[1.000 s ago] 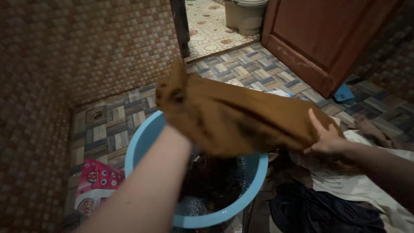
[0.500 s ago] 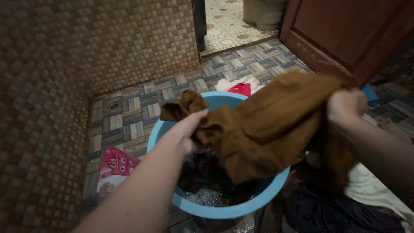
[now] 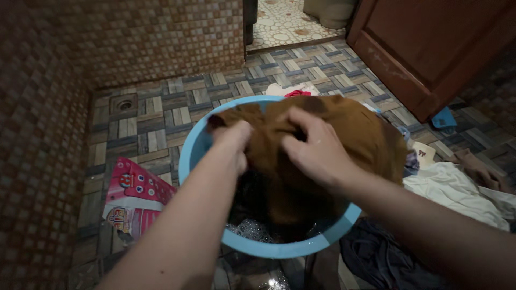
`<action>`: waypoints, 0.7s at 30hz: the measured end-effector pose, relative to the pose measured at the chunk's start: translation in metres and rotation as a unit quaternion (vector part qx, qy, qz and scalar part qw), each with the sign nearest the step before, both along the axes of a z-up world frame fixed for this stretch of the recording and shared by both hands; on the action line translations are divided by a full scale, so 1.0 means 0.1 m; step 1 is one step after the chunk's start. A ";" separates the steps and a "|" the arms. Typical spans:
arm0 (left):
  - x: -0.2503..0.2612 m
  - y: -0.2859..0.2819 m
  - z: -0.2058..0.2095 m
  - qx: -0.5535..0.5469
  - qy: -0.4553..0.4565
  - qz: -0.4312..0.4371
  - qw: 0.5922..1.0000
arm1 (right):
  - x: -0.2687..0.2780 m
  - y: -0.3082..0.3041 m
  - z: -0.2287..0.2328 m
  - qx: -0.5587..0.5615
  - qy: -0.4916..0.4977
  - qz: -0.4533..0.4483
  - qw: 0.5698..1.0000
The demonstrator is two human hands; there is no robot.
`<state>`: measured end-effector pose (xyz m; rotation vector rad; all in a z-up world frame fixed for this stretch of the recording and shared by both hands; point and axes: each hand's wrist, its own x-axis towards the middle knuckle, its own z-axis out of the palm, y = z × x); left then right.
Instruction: The person scrubs brown clothing by hand in a blue basin filled with soapy water while sitting on a tiled floor.
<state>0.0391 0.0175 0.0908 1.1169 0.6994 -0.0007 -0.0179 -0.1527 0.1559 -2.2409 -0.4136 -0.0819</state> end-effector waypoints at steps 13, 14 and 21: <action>-0.53 -0.23 -0.38 0.683 0.064 -0.278 0.672 | 0.48 -0.53 -0.10 -0.219 0.203 -0.324 0.898; -0.53 -0.25 -0.41 0.673 0.092 -0.295 0.672 | 0.45 -0.54 -0.21 -0.209 0.157 -0.304 0.916; -0.56 -0.22 -0.35 0.606 0.139 -0.318 0.716 | 0.16 -0.23 -0.80 -0.142 -0.215 -0.051 0.965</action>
